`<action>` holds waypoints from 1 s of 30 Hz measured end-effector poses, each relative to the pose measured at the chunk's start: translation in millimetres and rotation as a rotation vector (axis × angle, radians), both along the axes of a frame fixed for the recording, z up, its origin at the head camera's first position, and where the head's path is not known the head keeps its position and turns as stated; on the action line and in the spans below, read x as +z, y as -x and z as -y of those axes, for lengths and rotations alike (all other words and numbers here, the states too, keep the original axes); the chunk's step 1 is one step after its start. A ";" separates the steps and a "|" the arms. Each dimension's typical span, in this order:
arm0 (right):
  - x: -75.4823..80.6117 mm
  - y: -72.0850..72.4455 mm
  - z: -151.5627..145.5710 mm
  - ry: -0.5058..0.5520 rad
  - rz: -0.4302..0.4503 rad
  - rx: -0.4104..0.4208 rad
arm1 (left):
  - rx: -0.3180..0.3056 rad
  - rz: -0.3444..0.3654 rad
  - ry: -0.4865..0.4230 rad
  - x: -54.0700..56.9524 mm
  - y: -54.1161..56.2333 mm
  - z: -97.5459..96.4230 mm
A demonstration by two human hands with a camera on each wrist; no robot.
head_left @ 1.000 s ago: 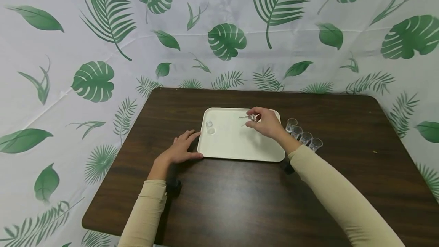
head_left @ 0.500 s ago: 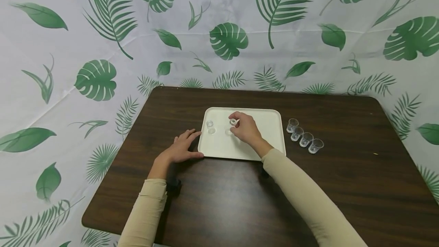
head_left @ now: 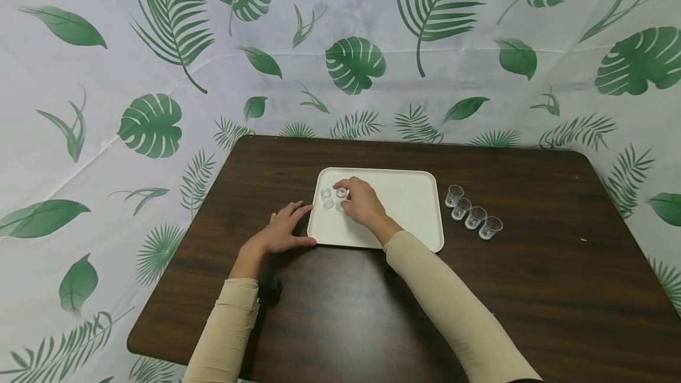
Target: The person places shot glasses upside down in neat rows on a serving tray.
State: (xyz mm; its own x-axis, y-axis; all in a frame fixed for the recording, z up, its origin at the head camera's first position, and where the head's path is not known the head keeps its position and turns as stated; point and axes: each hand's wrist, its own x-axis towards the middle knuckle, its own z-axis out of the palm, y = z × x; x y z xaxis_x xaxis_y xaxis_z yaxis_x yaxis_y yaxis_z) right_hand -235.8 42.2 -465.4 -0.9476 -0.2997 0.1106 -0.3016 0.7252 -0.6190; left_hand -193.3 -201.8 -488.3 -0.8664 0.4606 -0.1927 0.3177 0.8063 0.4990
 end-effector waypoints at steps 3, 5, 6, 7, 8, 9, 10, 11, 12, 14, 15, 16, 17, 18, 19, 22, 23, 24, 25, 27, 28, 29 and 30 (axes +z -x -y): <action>-0.6 -1.5 1.9 -0.026 -0.010 0.003 | 0.001 0.002 0.000 0.0 -0.4 -0.1; -1.1 -1.8 2.0 -0.042 -0.010 0.001 | 0.002 0.000 0.001 -0.3 -0.4 -0.4; -1.5 -1.9 1.7 -0.049 -0.014 0.001 | 0.002 -0.002 -0.002 -0.3 -0.3 -0.7; -1.9 -2.1 1.3 -0.056 -0.014 0.002 | 0.004 0.000 -0.001 -0.7 -0.1 -0.9; -2.0 -2.2 0.9 -0.061 -0.012 0.003 | 0.003 -0.002 -0.002 -1.0 -0.1 -1.1; -2.2 -2.3 0.5 -0.065 -0.014 0.006 | 0.004 -0.001 -0.001 -1.6 0.1 -1.1; -2.5 -2.2 0.2 -0.069 -0.013 0.007 | 0.004 -0.002 -0.003 -2.1 0.4 -1.0; -2.6 -2.2 -0.2 -0.071 -0.013 0.009 | 0.005 -0.003 -0.006 -2.6 0.5 -0.9; -2.7 -2.2 -0.5 -0.070 -0.014 0.011 | 0.006 -0.004 -0.008 -3.0 0.5 -0.7; -3.0 -1.9 -0.7 -0.069 -0.012 0.015 | 0.007 -0.004 -0.009 -3.5 0.3 -0.3; -3.4 -1.8 -0.8 -0.067 -0.014 0.018 | 0.008 -0.004 -0.010 -3.7 0.4 0.0; -3.8 -1.6 -0.9 -0.069 -0.012 0.019 | 0.008 -0.003 -0.012 -3.7 0.3 0.0; -3.8 -1.5 -1.2 -0.066 -0.012 0.020 | 0.007 -0.004 -0.013 -3.7 0.3 0.0; -4.0 -1.4 -1.4 -0.061 -0.010 0.021 | 0.005 -0.005 -0.013 -3.8 0.3 0.0; -4.2 -1.2 -1.6 -0.056 -0.006 0.021 | 0.003 -0.007 -0.013 -3.9 0.3 0.0; -3.9 -1.0 -2.3 -0.046 0.001 0.023 | 0.001 -0.009 -0.011 -4.0 0.3 -0.2; -3.5 -1.1 -2.6 -0.042 0.003 0.024 | 0.000 -0.008 -0.010 -3.9 0.3 -0.2; -3.2 -1.1 -3.0 -0.040 0.003 0.026 | 0.000 -0.010 -0.011 -3.9 0.4 -0.3; -2.8 -1.2 -3.6 -0.039 0.004 0.028 | 0.000 -0.010 -0.011 -3.8 0.4 -0.3; -2.3 -1.4 -5.3 -0.035 0.008 0.032 | 0.001 -0.010 -0.012 -3.5 0.6 -0.4; -2.2 -1.6 -6.5 -0.034 0.014 0.032 | 0.001 -0.010 -0.012 -3.4 0.7 -0.5; -2.4 -1.5 -7.9 -0.033 0.017 0.033 | 0.001 -0.009 -0.013 -3.3 0.8 -0.6; -2.7 -1.3 -9.6 -0.031 0.022 0.034 | 0.001 -0.008 -0.012 -3.3 1.0 -0.8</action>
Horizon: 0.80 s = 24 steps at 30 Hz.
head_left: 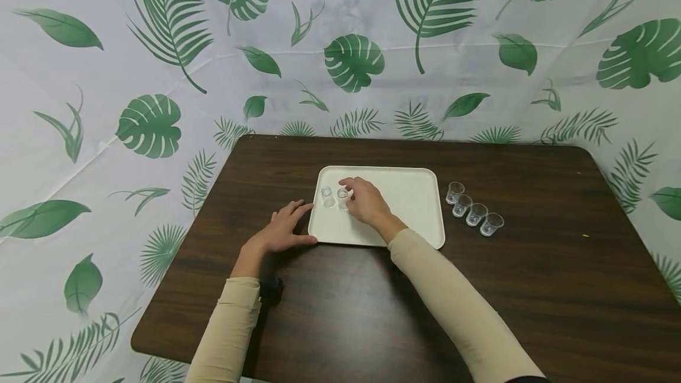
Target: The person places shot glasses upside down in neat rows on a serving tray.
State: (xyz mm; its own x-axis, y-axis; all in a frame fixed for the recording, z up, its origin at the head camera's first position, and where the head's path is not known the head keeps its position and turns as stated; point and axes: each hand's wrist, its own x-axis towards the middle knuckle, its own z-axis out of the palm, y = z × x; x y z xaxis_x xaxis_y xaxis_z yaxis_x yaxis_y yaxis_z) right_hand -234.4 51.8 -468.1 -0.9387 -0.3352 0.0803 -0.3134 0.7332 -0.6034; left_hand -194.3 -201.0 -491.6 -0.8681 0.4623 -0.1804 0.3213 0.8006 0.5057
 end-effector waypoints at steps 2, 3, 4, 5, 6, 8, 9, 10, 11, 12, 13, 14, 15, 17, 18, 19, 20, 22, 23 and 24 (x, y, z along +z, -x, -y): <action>-1.1 0.7 -4.3 0.001 0.007 0.000 | -0.002 0.004 0.004 0.1 0.4 0.0; -2.0 1.4 -6.9 0.001 0.009 0.000 | -0.003 0.005 0.002 0.4 0.6 0.0; -2.9 2.2 -9.9 0.001 0.008 -0.001 | -0.005 0.004 0.002 0.6 0.7 -0.1; -3.7 3.2 -13.1 0.003 0.008 -0.002 | -0.007 0.004 0.002 0.6 0.9 -0.1; -3.9 4.1 -16.7 0.007 0.006 -0.005 | -0.008 0.003 0.003 0.8 0.9 -0.1; -4.2 5.7 -25.3 0.025 -0.002 -0.011 | -0.009 0.000 0.007 1.2 1.1 0.0; -3.8 6.0 -30.2 0.038 -0.005 -0.014 | -0.009 -0.001 0.008 1.3 1.1 -0.1; -2.8 5.6 -35.8 0.052 -0.010 -0.013 | -0.011 0.000 0.013 1.2 1.3 -0.4; -1.2 4.9 -41.8 0.070 -0.018 -0.014 | -0.012 0.001 0.013 1.6 1.4 -0.9; 0.5 3.8 -48.6 0.091 -0.030 -0.013 | -0.014 0.000 0.011 2.3 1.5 -1.5; 2.7 2.3 -56.0 0.114 -0.044 -0.013 | -0.016 -0.002 0.009 3.0 1.5 -2.2; 5.3 0.4 -64.1 0.135 -0.066 -0.011 | -0.018 -0.003 0.005 3.7 1.5 -3.0; 7.9 -1.7 -72.7 0.157 -0.085 -0.011 | -0.020 -0.004 0.001 4.2 1.4 -3.7; 13.5 -5.9 -91.8 0.196 -0.146 -0.020 | -0.021 -0.006 -0.008 5.3 1.0 -4.9; 15.9 -8.1 -102.2 0.213 -0.181 -0.028 | -0.024 -0.010 -0.009 4.6 1.1 -4.9; 18.5 -10.6 -112.8 0.229 -0.215 -0.040 | -0.024 -0.010 -0.009 4.2 0.7 -4.7; 20.9 -12.9 -123.5 0.240 -0.251 -0.057 | -0.024 -0.011 -0.008 3.6 0.4 -4.3; 25.6 -17.6 -145.4 0.263 -0.311 -0.104 | -0.021 -0.015 -0.009 2.4 0.0 -3.3; 27.9 -20.3 -156.6 0.272 -0.334 -0.133 | -0.020 -0.018 -0.008 2.2 -0.2 -2.9; 29.8 -22.5 -167.9 0.280 -0.360 -0.166 | -0.019 -0.019 -0.005 2.0 -0.2 -2.6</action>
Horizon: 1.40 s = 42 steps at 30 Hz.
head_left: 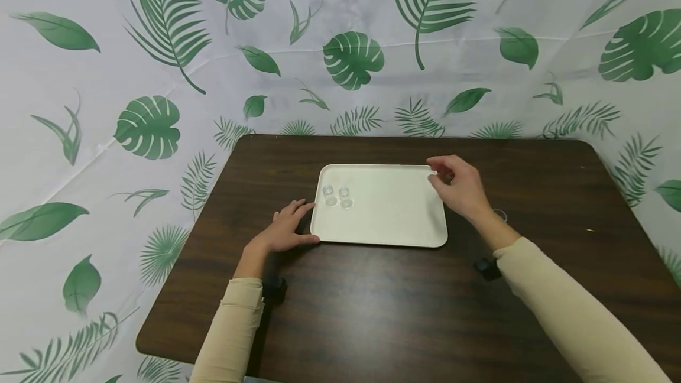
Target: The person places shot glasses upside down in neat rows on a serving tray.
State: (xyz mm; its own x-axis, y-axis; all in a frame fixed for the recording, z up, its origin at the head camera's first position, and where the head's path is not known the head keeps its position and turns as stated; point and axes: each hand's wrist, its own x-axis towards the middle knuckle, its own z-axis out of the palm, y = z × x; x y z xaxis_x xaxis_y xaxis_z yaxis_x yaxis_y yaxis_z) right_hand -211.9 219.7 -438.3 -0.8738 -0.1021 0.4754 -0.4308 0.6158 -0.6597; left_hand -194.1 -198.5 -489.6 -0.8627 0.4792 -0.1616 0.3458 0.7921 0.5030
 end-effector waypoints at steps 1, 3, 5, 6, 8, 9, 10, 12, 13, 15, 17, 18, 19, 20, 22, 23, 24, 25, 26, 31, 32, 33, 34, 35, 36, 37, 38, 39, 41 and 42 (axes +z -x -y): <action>2.2 -2.5 -11.4 0.011 -0.012 -0.036 | 0.003 -0.002 -0.003 0.8 -0.5 0.1; 5.0 -7.9 -34.0 0.029 -0.024 -0.101 | 0.005 -0.005 -0.006 1.7 -0.7 0.1; 5.4 -14.5 -55.5 0.045 -0.013 -0.159 | 0.007 -0.007 -0.007 2.7 -1.0 -0.4; 4.7 -17.9 -65.2 0.054 -0.002 -0.185 | 0.008 -0.007 -0.005 3.1 -1.2 -0.5; 1.3 -25.9 -82.8 0.067 0.039 -0.226 | 0.012 0.000 -0.008 4.0 -2.1 -0.9; -1.3 -30.0 -91.1 0.065 0.066 -0.244 | 0.014 0.002 -0.007 4.5 -2.6 -1.1; -4.7 -33.8 -98.9 0.062 0.092 -0.262 | 0.016 0.005 -0.010 4.9 -3.1 -1.4; -12.5 -41.4 -113.7 0.039 0.159 -0.287 | 0.019 0.013 -0.014 6.0 -4.0 -2.0; -16.7 -45.0 -120.8 0.020 0.197 -0.289 | 0.020 0.016 -0.018 6.4 -4.3 -2.3; -25.7 -50.4 -132.9 -0.018 0.264 -0.269 | 0.023 0.019 -0.017 6.8 -4.4 -2.8; -34.1 -54.4 -141.2 -0.053 0.311 -0.220 | 0.027 0.024 -0.013 6.5 -4.1 -2.9; -38.1 -55.9 -143.8 -0.067 0.325 -0.189 | 0.028 0.024 -0.011 6.3 -4.0 -2.7; -41.5 -57.0 -145.3 -0.074 0.331 -0.156 | 0.030 0.026 -0.010 5.7 -3.6 -2.4; -44.8 -57.8 -145.9 -0.074 0.334 -0.119 | 0.031 0.026 -0.009 5.1 -2.9 -2.0; -49.6 -59.9 -146.0 -0.078 0.342 -0.059 | 0.030 0.021 -0.009 4.8 -1.6 -1.6; -51.3 -60.8 -145.4 -0.076 0.348 -0.040 | 0.028 0.019 -0.010 4.5 -0.9 -1.5; -52.6 -61.5 -144.7 -0.073 0.358 -0.023 | 0.026 0.019 -0.012 4.5 -0.4 -1.5; -53.5 -61.9 -143.7 -0.069 0.369 -0.009 | 0.025 0.018 -0.013 4.4 0.1 -1.5; -54.3 -62.2 -142.8 -0.072 0.381 -0.004 | 0.024 0.016 -0.014 4.5 0.4 -1.6; -56.7 -61.6 -137.0 -0.123 0.443 -0.011 | 0.030 0.018 -0.021 4.0 -0.1 -0.7; -57.4 -61.7 -136.2 -0.138 0.453 -0.016 | 0.032 0.019 -0.021 3.7 -0.4 -0.5; -58.3 -61.9 -135.4 -0.143 0.464 -0.021 | 0.032 0.019 -0.022 3.1 -0.5 -0.3; -59.3 -62.4 -135.0 -0.153 0.470 -0.026 | 0.032 0.018 -0.023 2.4 -0.6 -0.1; -60.4 -62.9 -134.9 -0.158 0.477 -0.031 | 0.032 0.018 -0.022 1.5 -0.6 0.1; -61.3 -63.4 -134.6 -0.159 0.484 -0.035 | 0.032 0.018 -0.021 0.6 -0.6 0.3; -62.2 -63.8 -134.4 -0.158 0.488 -0.039 | 0.031 0.019 -0.019 -0.2 -0.6 0.5; -62.9 -64.2 -134.2 -0.154 0.490 -0.044 | 0.031 0.019 -0.018 -1.0 -0.6 0.7; -63.9 -64.4 -134.0 -0.147 0.493 -0.046 | 0.032 0.018 -0.017 -1.7 -0.5 0.9; -65.4 -64.6 -133.7 -0.142 0.488 -0.050 | 0.034 0.017 -0.015 -2.3 -0.6 1.2; -66.0 -64.6 -133.4 -0.137 0.485 -0.052 | 0.035 0.016 -0.016 -1.9 -0.8 1.2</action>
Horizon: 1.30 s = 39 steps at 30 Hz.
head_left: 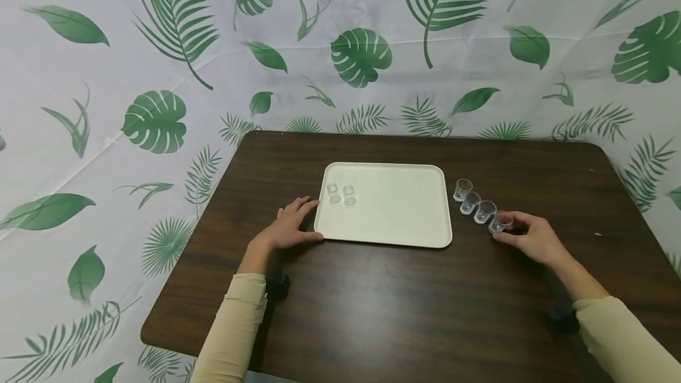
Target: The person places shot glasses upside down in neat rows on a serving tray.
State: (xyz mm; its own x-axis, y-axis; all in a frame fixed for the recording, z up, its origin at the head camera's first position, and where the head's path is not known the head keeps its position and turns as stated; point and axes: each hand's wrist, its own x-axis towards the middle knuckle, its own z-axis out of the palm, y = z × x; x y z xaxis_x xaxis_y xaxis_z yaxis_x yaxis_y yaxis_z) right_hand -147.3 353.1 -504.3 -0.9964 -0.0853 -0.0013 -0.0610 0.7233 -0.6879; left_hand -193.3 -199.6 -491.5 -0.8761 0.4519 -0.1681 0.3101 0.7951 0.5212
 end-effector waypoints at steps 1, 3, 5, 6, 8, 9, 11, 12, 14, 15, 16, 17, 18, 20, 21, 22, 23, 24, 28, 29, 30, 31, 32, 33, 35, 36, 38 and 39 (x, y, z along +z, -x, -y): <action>-0.6 0.2 0.3 0.002 -0.003 -0.003 | 0.001 0.000 0.001 0.1 -0.1 0.1; -1.5 0.6 0.5 0.003 -0.008 -0.013 | 0.002 -0.003 0.001 0.6 -0.4 0.2; -2.1 0.9 0.7 0.001 -0.010 -0.019 | 0.000 -0.006 0.000 1.2 -0.6 0.2; -2.6 1.0 0.6 0.000 -0.011 -0.022 | 0.000 -0.006 0.001 1.5 -0.7 0.2; -3.6 1.3 0.7 0.002 -0.014 -0.024 | -0.001 -0.005 0.004 1.3 -0.8 0.5; -4.0 1.3 0.9 0.002 -0.017 -0.023 | 0.000 -0.005 0.005 1.3 -1.0 0.7; -4.6 0.7 0.8 0.004 -0.024 -0.021 | 0.000 -0.005 0.007 1.6 -1.0 0.5; -4.9 0.3 0.8 0.005 -0.028 -0.019 | -0.001 -0.005 0.008 1.7 -1.2 0.5; -5.0 -0.4 0.7 0.003 -0.032 -0.014 | -0.003 -0.005 0.009 2.0 -1.7 0.4; -5.0 -0.8 0.7 0.002 -0.034 -0.012 | -0.004 -0.004 0.010 2.2 -1.9 0.4; -4.9 -1.2 0.7 0.001 -0.034 -0.009 | -0.005 -0.004 0.012 2.4 -2.1 0.4; -4.7 -1.5 0.7 -0.001 -0.033 -0.008 | -0.006 -0.002 0.012 2.6 -2.3 0.3; -4.5 -1.8 0.8 -0.003 -0.034 -0.007 | -0.006 -0.001 0.012 2.8 -2.5 0.3; -4.0 -2.1 0.9 -0.002 -0.034 -0.008 | -0.004 0.001 0.011 3.3 -2.8 0.3; -3.9 -2.2 0.9 -0.001 -0.035 -0.009 | -0.003 0.001 0.010 3.6 -3.0 0.2; -3.8 -2.2 1.0 0.000 -0.037 -0.011 | -0.002 0.001 0.007 3.9 -3.1 0.2; -3.7 -2.3 1.0 0.001 -0.038 -0.013 | -0.002 0.002 0.005 4.1 -3.2 0.1; -3.7 -2.5 1.1 0.003 -0.040 -0.014 | -0.002 0.000 0.007 4.0 -3.2 0.3; -3.7 -3.7 0.9 0.009 -0.050 -0.013 | -0.007 -0.003 0.016 2.6 -2.8 0.6; -3.8 -4.0 0.8 0.011 -0.051 -0.013 | -0.008 -0.003 0.019 2.5 -2.8 0.7; -3.9 -4.2 0.7 0.012 -0.053 -0.011 | -0.007 -0.004 0.020 2.5 -2.8 0.7; -3.9 -4.3 0.6 0.013 -0.056 -0.011 | -0.006 -0.002 0.017 2.8 -3.0 0.5; -4.0 -4.5 0.3 0.014 -0.059 -0.013 | -0.006 -0.001 0.014 3.3 -3.1 0.1; -3.7 -4.6 0.0 0.013 -0.062 -0.016 | -0.005 -0.001 0.011 3.6 -3.2 -0.1; -3.0 -4.9 -0.5 0.021 -0.064 -0.019 | -0.002 0.003 0.009 4.9 -3.6 -0.5; -2.0 -5.2 -0.8 0.026 -0.065 -0.022 | -0.001 0.004 0.008 5.2 -3.8 -0.8; 0.6 -6.1 -1.8 0.039 -0.064 -0.032 | -0.001 0.005 0.006 5.9 -3.9 -1.1; 2.1 -6.4 -2.4 0.048 -0.066 -0.037 | 0.001 0.006 0.006 6.0 -3.8 -1.1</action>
State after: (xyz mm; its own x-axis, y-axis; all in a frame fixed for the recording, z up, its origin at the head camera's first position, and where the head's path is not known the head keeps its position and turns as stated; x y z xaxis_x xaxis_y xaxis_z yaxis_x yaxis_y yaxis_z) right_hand -140.8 355.5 -502.2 -0.9966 -0.0470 0.0673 -0.0811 0.6922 -0.7171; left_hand -189.5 -198.5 -485.5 -0.8754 0.4504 -0.1757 0.3068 0.7985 0.5180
